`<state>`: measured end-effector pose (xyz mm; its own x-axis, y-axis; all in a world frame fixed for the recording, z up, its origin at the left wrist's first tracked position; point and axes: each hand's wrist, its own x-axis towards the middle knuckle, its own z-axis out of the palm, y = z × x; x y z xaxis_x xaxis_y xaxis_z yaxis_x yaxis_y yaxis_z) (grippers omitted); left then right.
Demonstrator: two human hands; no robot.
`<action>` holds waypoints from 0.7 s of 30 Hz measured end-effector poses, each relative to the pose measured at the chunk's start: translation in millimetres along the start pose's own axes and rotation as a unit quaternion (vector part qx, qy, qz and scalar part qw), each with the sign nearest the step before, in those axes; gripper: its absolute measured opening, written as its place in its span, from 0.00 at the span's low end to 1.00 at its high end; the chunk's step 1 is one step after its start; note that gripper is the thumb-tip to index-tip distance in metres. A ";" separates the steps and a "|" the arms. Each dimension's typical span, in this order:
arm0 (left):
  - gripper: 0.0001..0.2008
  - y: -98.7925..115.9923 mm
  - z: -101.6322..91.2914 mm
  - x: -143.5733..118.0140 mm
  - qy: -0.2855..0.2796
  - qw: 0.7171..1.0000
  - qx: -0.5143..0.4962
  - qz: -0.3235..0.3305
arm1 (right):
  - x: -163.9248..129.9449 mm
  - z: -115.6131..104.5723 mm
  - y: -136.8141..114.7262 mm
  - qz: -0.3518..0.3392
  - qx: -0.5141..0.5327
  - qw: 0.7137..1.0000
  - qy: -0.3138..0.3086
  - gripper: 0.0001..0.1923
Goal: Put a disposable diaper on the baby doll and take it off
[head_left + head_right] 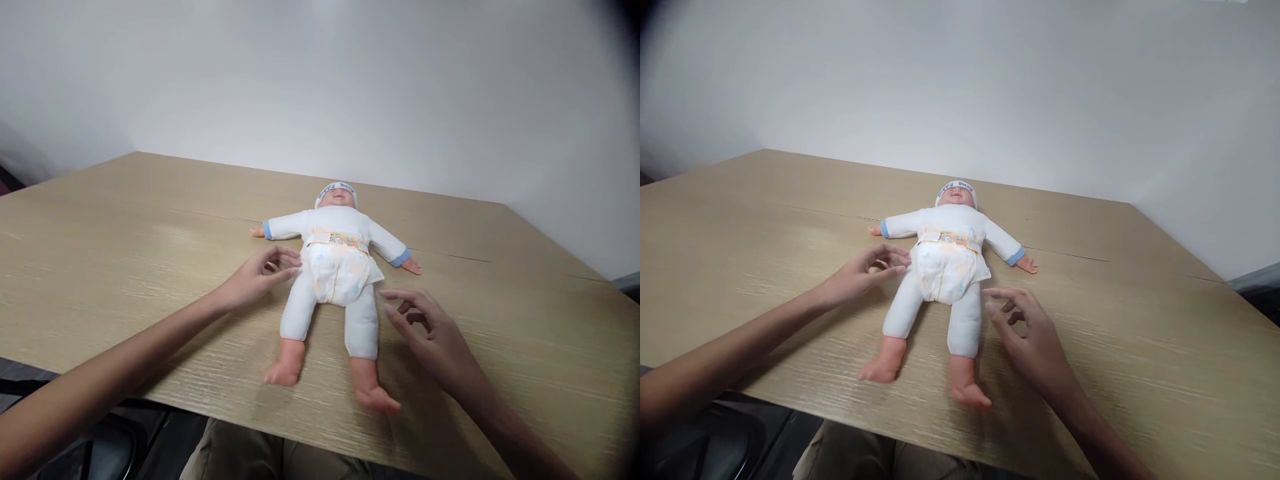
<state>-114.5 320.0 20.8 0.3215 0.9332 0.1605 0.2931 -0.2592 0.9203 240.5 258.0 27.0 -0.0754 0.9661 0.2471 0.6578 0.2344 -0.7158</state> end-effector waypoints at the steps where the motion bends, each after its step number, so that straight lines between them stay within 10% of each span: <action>1: 0.20 -3.7 -8.3 5.6 0.020 0.997 0.069 0.029 | 5.9 -4.9 6.9 -0.020 -0.035 0.999 0.027 0.19; 7: 0.35 -21.4 -28.7 85.2 0.070 0.899 0.430 0.054 | 103.1 -2.0 48.0 -0.170 -0.248 0.948 0.102 0.31; 13: 0.26 -9.7 -18.1 137.9 0.007 0.886 0.462 -0.026 | 173.4 27.5 37.4 -0.083 -0.268 0.960 0.020 0.22; 17: 0.22 22.6 -19.1 92.1 0.035 0.900 0.433 -0.036 | 145.9 10.3 10.3 -0.078 -0.216 0.971 0.061 0.21; 21: 0.23 71.1 -3.2 -23.5 0.048 0.938 0.342 0.000 | 70.2 -34.6 -23.9 -0.134 -0.168 0.976 0.040 0.26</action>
<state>-104.1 280.5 83.6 0.2491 0.9427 0.2221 0.8133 -0.3281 0.4806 245.5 316.5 84.1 -0.2293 0.8601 0.4557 0.8314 0.4165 -0.3678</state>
